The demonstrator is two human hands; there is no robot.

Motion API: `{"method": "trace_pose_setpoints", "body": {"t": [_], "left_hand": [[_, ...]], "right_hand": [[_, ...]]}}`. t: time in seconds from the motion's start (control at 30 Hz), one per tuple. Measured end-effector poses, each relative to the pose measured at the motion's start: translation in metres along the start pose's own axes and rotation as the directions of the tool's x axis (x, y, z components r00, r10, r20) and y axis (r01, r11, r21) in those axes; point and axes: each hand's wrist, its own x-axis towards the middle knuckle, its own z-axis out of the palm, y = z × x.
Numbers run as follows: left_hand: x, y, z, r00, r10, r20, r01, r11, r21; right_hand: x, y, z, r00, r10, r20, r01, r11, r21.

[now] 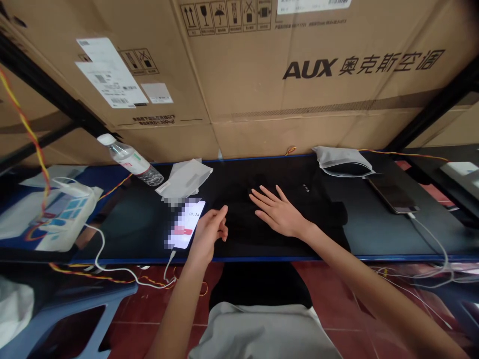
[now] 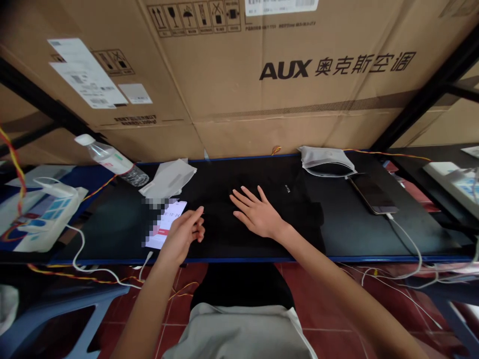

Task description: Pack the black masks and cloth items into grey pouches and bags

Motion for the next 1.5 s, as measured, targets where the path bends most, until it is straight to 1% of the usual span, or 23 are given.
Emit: {"method": "trace_pose_setpoints", "body": {"t": [0.07,0.13,0.2,0.3,0.37,0.43,0.5,0.53,0.63,0.7,0.77,0.83,0.9,0.97,1.0,1.07,1.13,1.17,1.23,1.3,1.37,1.43,1.5], "left_hand": [[0.008,-0.003,-0.01,0.983,0.109,-0.145,-0.083,0.981,0.174],[0.015,-0.003,-0.017,0.957,0.164,-0.24,-0.091,0.953,0.29],[0.022,-0.002,-0.021,0.967,0.13,-0.218,-0.053,0.943,0.327],[0.031,0.002,-0.021,0.993,0.042,-0.106,-0.005,0.944,0.33],[0.036,0.005,-0.019,0.995,0.064,-0.082,-0.035,0.95,0.312],[0.039,0.008,-0.014,0.984,0.158,-0.088,-0.132,0.96,0.247],[0.037,0.011,-0.006,0.963,0.255,-0.089,-0.246,0.965,0.094],[0.034,0.012,-0.001,0.959,0.274,-0.079,-0.275,0.961,-0.009],[0.025,0.016,0.018,0.97,0.244,0.007,-0.233,0.934,-0.272],[0.021,0.019,0.03,0.968,0.244,0.056,-0.216,0.928,-0.304],[0.018,0.019,0.039,0.949,0.305,0.079,-0.285,0.939,-0.194],[0.018,0.018,0.047,0.903,0.405,0.142,-0.412,0.911,0.025],[0.017,0.013,0.056,0.833,0.476,0.281,-0.542,0.806,0.239],[0.014,0.005,0.069,0.774,0.475,0.418,-0.628,0.659,0.414],[0.012,0.001,0.076,0.765,0.454,0.457,-0.643,0.581,0.499],[0.008,-0.007,0.092,0.784,0.408,0.468,-0.617,0.431,0.658],[0.005,-0.012,0.105,0.813,0.394,0.429,-0.565,0.354,0.745],[0.006,-0.014,0.11,0.824,0.394,0.407,-0.547,0.361,0.755],[0.009,-0.013,0.114,0.84,0.396,0.371,-0.531,0.459,0.712],[0.015,-0.009,0.11,0.863,0.363,0.352,-0.506,0.633,0.586],[0.019,-0.003,0.099,0.883,0.329,0.336,-0.45,0.797,0.402],[0.021,0.001,0.083,0.911,0.342,0.229,-0.393,0.889,0.236],[0.022,0.002,0.067,0.945,0.321,0.055,-0.326,0.931,0.163]], "right_hand": [[0.0,-0.002,0.0,1.0,0.003,-0.015,-0.003,1.0,0.002],[-0.001,-0.003,0.0,1.0,0.001,-0.026,-0.001,1.0,0.005],[-0.001,-0.003,0.0,1.0,-0.003,-0.029,0.003,1.0,0.007],[-0.001,-0.003,0.001,0.999,-0.003,-0.032,0.003,1.0,0.007],[-0.001,-0.002,0.001,1.0,-0.003,-0.03,0.003,1.0,0.01],[-0.001,-0.002,0.001,1.0,-0.005,-0.029,0.005,1.0,0.014],[-0.001,-0.002,0.002,0.999,-0.009,-0.033,0.009,1.0,0.016],[-0.001,-0.002,0.002,0.999,-0.01,-0.036,0.011,1.0,0.016],[-0.001,-0.002,0.002,0.999,-0.009,-0.043,0.01,1.0,0.022],[-0.001,-0.002,0.002,0.999,-0.008,-0.05,0.01,0.999,0.038],[0.0,-0.001,0.003,0.998,-0.013,-0.06,0.017,0.997,0.072],[0.001,0.002,0.005,0.997,-0.02,-0.078,0.03,0.991,0.129],[0.002,0.007,0.007,0.993,-0.008,-0.114,0.033,0.976,0.217],[0.001,0.011,0.009,0.976,0.088,-0.201,-0.015,0.941,0.339],[0.0,0.013,0.01,0.95,0.174,-0.257,-0.058,0.913,0.405],[-0.004,0.014,0.008,0.862,0.36,-0.356,-0.138,0.843,0.52],[-0.008,0.012,0.004,0.78,0.471,-0.412,-0.166,0.791,0.589],[-0.011,0.01,0.002,0.767,0.486,-0.42,-0.163,0.78,0.604],[-0.013,0.006,-0.001,0.789,0.473,-0.392,-0.168,0.78,0.602],[-0.015,0.003,0.0,0.834,0.438,-0.335,-0.203,0.809,0.552],[-0.015,0.002,0.003,0.865,0.404,-0.297,-0.237,0.852,0.468],[-0.015,0.001,0.008,0.878,0.375,-0.297,-0.245,0.887,0.392],[-0.016,0.001,0.011,0.888,0.345,-0.304,-0.24,0.911,0.336]]}}
